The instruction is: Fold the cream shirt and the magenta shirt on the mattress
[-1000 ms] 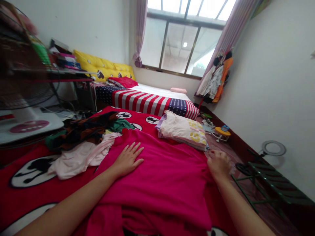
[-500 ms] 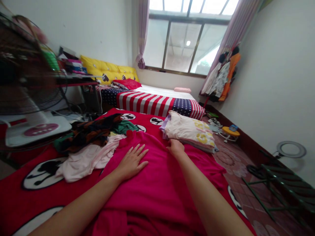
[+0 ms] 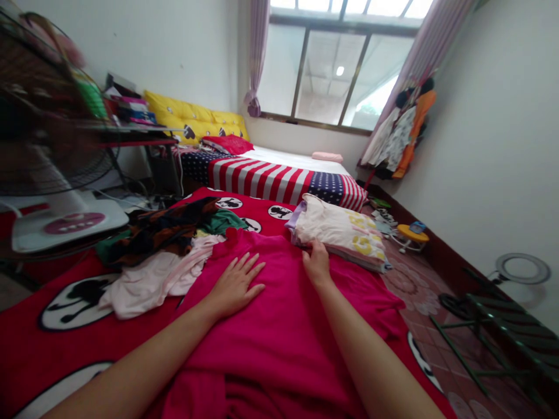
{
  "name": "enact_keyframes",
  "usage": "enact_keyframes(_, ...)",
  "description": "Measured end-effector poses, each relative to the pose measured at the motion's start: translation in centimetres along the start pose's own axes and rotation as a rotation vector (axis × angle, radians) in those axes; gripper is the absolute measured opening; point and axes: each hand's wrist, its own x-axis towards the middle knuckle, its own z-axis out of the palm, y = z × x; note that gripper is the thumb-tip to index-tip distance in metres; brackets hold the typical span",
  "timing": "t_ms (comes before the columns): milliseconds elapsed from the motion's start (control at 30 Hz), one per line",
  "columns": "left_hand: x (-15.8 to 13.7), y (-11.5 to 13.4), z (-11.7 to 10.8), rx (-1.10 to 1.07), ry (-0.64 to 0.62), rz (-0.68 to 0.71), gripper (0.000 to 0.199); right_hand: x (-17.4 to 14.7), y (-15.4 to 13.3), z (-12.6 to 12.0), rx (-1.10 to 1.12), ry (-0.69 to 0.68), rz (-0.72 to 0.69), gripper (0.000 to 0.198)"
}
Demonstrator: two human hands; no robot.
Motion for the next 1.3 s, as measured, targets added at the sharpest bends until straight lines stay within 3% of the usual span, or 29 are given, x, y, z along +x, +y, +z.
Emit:
enact_keyframes(100,0.0,0.1,0.0,0.0,-0.001,-0.004,0.059,-1.1,-0.6,0.5,0.016,-0.009,-0.077,0.027)
enact_keyframes(267,-0.1,0.2,-0.1,0.013,0.009,-0.009,0.058,-0.6,-1.9,1.3,0.014,-0.144,-0.211,0.022)
enact_keyframes(533,0.1,-0.1,0.6,0.032,0.051,-0.052,0.065,0.4,-6.0,4.4,0.04,-0.253,-0.373,0.036)
enact_keyframes(667,0.1,0.0,0.6,0.053,0.049,-0.08,0.066,0.1,-5.6,4.7,0.042,-0.305,-0.377,0.039)
enact_keyframes(800,0.1,0.0,0.5,0.05,0.041,-0.086,0.065,-0.6,-2.2,1.6,0.016,-0.201,-0.249,0.029)
enact_keyframes(900,0.2,0.0,0.4,0.049,0.042,-0.085,0.064,-1.1,1.9,-1.2,-0.056,-0.027,0.002,0.038)
enact_keyframes(1000,0.2,0.1,0.4,0.054,0.038,-0.09,0.064,-1.0,6.1,-3.2,-0.115,0.051,0.229,0.03)
enact_keyframes(1133,0.2,0.1,0.3,0.062,0.034,-0.09,0.064,-0.4,9.6,-3.6,-0.077,0.008,0.33,0.021)
enact_keyframes(1300,0.1,0.1,0.2,0.065,0.033,-0.086,0.065,0.1,10.7,-2.4,0.074,0.078,0.354,0.014)
